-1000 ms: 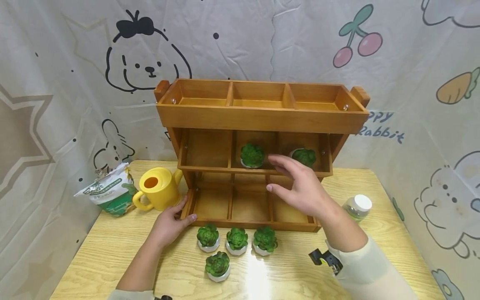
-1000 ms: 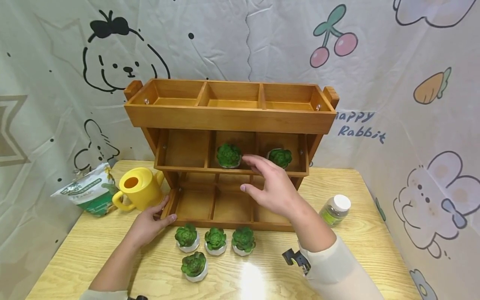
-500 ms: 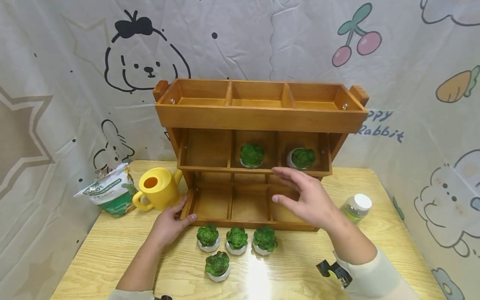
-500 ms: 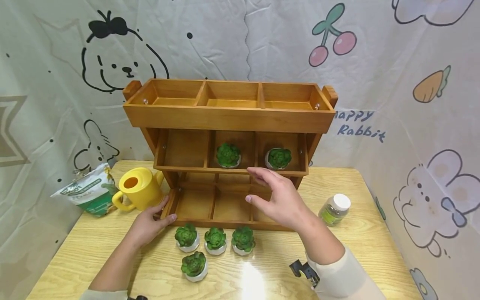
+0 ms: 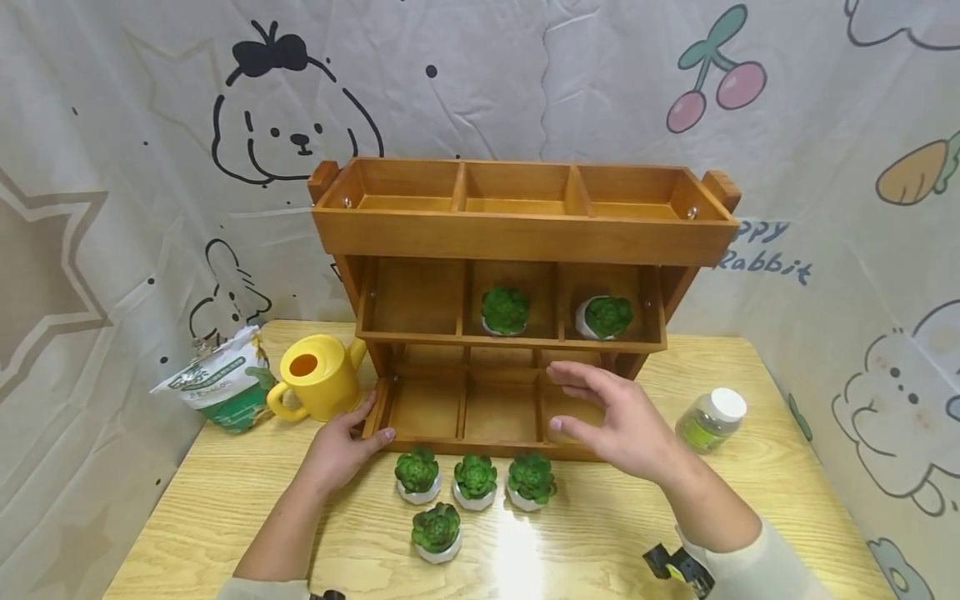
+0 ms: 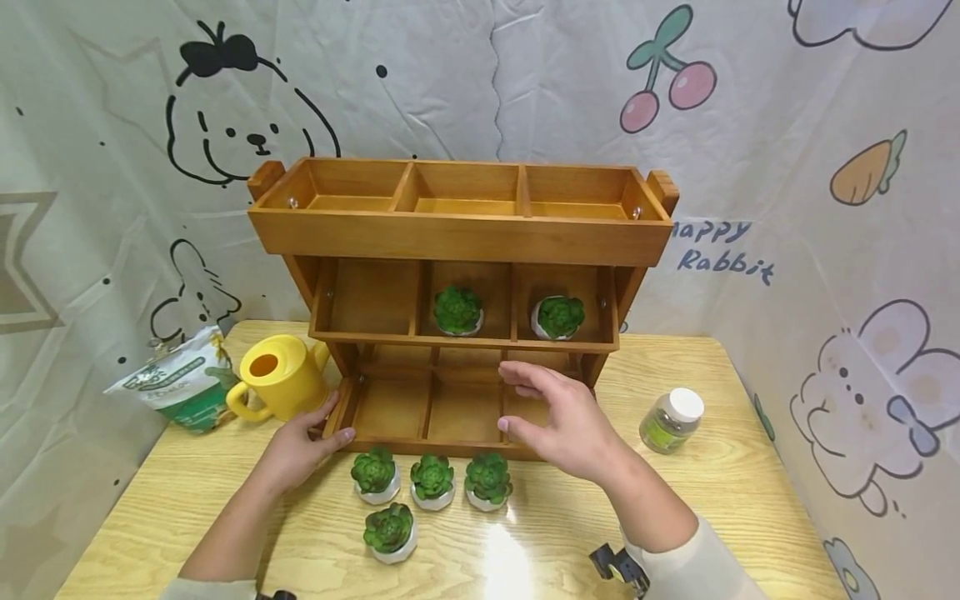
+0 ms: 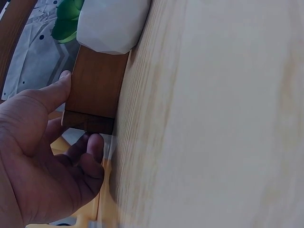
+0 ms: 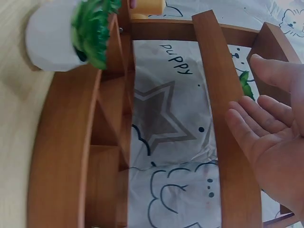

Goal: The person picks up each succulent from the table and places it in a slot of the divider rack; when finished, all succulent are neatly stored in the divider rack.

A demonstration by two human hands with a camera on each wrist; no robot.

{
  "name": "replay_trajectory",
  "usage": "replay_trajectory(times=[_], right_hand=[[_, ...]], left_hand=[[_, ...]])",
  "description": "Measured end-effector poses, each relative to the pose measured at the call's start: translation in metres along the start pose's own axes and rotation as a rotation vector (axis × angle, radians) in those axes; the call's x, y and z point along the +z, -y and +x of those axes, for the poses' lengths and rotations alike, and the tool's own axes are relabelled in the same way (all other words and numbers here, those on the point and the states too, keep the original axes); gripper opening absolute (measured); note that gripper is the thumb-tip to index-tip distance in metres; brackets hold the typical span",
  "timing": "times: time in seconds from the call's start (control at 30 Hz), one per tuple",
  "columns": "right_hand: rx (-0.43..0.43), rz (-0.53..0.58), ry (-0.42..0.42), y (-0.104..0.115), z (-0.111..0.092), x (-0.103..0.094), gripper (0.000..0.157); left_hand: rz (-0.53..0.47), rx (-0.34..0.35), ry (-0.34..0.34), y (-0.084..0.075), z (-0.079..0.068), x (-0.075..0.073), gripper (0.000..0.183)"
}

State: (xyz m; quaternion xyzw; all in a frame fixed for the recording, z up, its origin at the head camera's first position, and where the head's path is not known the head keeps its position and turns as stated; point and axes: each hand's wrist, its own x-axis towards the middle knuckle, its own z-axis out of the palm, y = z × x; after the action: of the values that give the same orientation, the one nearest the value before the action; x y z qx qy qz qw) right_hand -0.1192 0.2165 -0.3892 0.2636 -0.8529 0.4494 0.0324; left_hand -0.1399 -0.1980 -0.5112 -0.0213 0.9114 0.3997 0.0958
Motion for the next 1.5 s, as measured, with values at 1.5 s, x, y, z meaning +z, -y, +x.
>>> replay_trajectory(times=[1.5], right_hand=[[0.218,-0.061,0.265,-0.054,-0.054,0.052,0.077]], left_hand=[[-0.006,0.020,0.006,0.002,0.002,-0.001,0.086]])
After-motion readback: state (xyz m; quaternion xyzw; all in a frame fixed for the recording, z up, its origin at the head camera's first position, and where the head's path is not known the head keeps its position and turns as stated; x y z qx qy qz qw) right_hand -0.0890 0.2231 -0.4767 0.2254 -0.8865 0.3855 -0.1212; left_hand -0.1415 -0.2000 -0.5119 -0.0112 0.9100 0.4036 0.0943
